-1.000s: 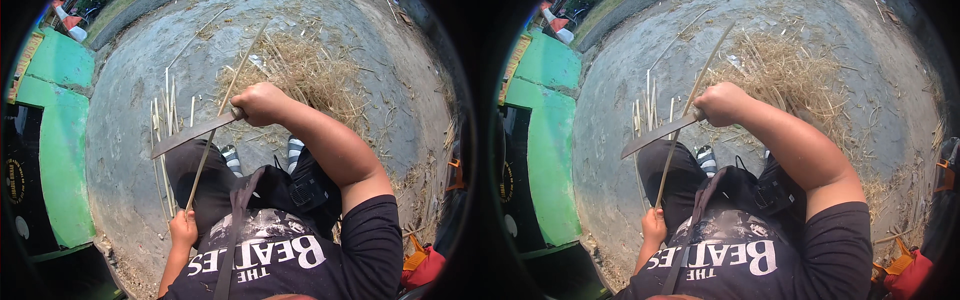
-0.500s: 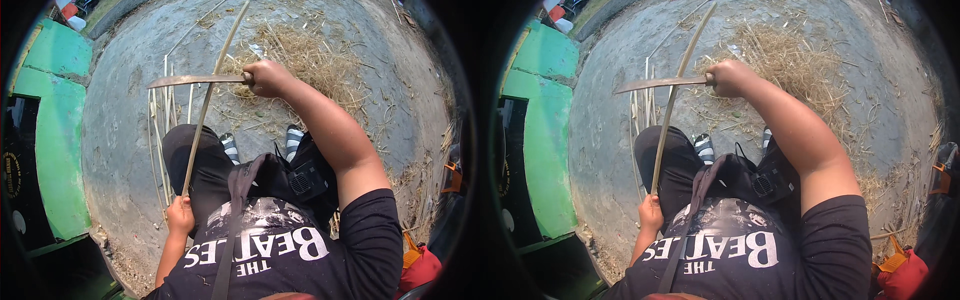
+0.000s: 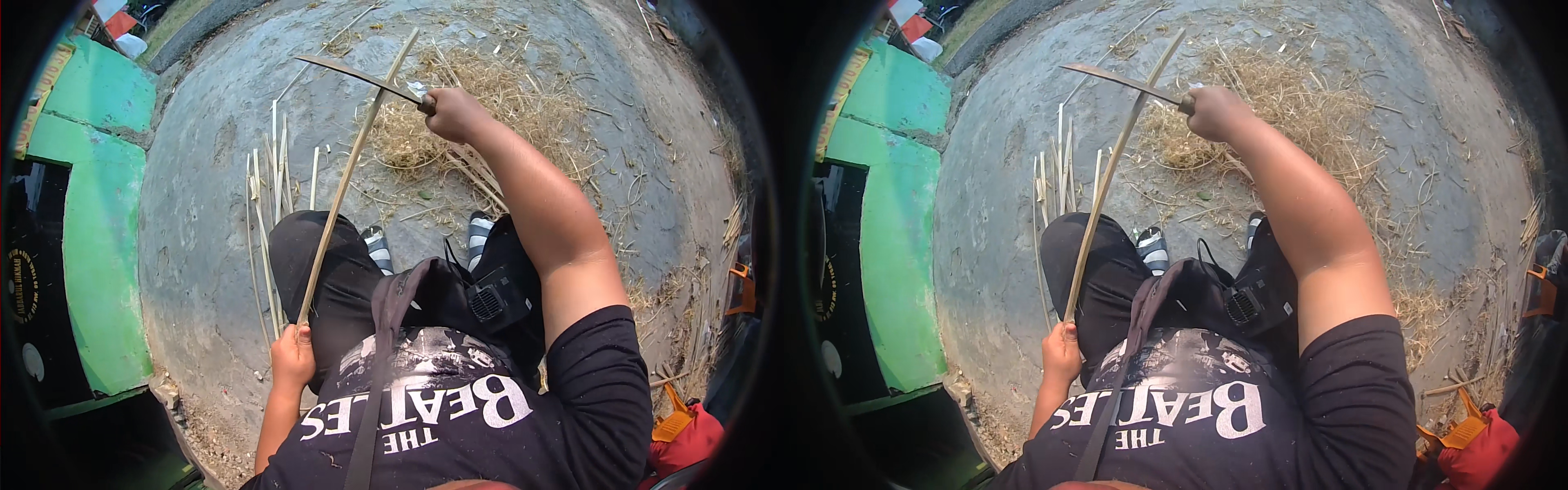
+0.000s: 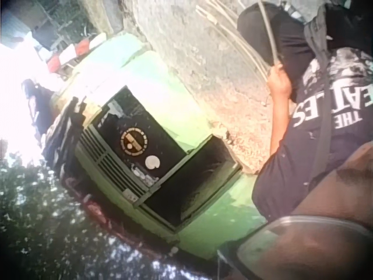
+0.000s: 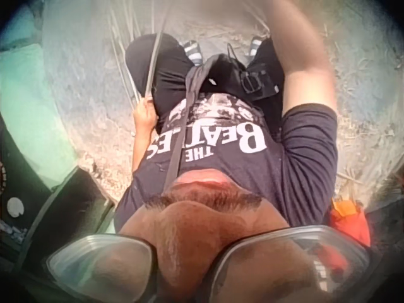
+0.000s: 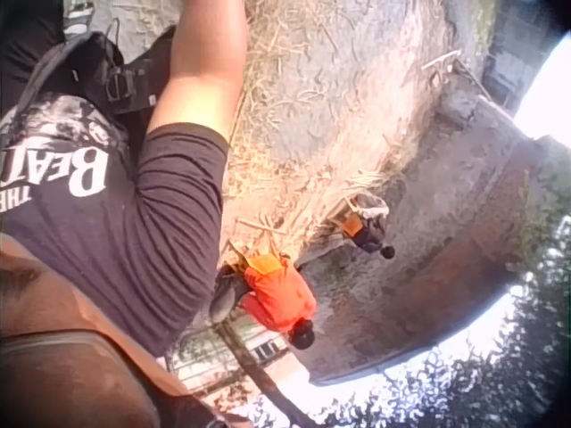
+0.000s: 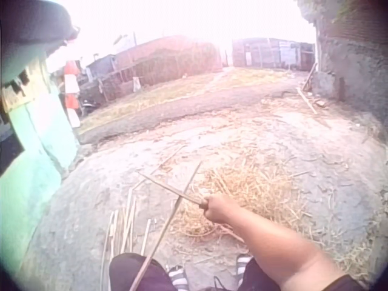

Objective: The person scrapes and trims bamboo sticks using a knife, setting them down and picking up other sticks to scrape.

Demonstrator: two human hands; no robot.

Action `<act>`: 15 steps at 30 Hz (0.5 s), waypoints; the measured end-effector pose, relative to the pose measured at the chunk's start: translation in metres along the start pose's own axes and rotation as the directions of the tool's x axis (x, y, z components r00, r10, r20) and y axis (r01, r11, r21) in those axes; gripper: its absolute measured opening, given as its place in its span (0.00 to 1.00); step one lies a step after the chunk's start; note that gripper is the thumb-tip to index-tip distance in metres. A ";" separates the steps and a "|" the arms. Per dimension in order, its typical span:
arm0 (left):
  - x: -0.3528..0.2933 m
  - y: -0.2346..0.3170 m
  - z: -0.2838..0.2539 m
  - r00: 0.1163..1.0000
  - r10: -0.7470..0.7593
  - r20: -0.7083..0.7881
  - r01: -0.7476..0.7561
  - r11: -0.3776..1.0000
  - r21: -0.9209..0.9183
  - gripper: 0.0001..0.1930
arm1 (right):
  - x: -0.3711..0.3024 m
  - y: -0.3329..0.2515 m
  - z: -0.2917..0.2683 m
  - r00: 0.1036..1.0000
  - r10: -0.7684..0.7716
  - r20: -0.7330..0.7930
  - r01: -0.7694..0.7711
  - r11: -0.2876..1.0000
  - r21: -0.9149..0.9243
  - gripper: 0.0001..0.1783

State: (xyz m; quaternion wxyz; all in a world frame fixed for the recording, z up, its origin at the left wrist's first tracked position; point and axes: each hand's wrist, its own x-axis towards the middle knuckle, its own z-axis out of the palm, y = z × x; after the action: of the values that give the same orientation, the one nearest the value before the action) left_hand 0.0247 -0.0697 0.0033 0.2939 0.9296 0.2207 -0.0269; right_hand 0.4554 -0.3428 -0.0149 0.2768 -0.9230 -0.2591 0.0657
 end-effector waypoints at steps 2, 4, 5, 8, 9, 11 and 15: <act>0.006 -0.004 -0.007 0.998 -0.030 0.062 0.031 0.999 -0.009 0.32 | 0.005 0.014 0.004 0.996 0.070 -0.060 -0.068 0.997 0.039 0.10; 0.005 -0.024 -0.009 0.967 -0.103 0.232 0.165 0.951 -0.262 0.32 | -0.004 -0.011 0.002 0.999 -0.038 -0.003 0.037 0.995 -0.088 0.09; 0.006 -0.029 -0.013 0.966 -0.108 0.236 0.169 0.951 -0.258 0.32 | -0.008 -0.028 0.004 0.991 -0.126 0.051 0.132 0.982 -0.132 0.07; 0.007 -0.038 -0.012 0.930 -0.115 0.350 0.252 0.891 -0.376 0.31 | -0.030 -0.077 0.012 0.894 -0.402 0.197 0.439 0.874 -0.210 0.06; 0.008 -0.038 -0.008 0.963 -0.059 0.264 0.143 0.940 -0.311 0.30 | -0.028 -0.074 0.012 0.897 -0.406 0.173 0.436 0.875 -0.209 0.06; 0.004 -0.035 -0.006 0.980 0.014 0.200 0.035 0.970 -0.240 0.29 | -0.019 -0.053 0.014 0.932 -0.328 0.153 0.348 0.928 -0.135 0.07; 0.018 -0.032 -0.008 0.925 -0.106 0.366 0.289 0.822 -0.492 0.29 | -0.021 -0.059 0.038 0.957 -0.254 0.140 0.275 0.950 -0.151 0.05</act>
State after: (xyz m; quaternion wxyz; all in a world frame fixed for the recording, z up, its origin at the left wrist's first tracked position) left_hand 0.0268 -0.0346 -0.0100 0.5697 0.7643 0.2644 -0.1463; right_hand 0.4014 -0.2933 -0.0155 0.1879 -0.8944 -0.4012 0.0606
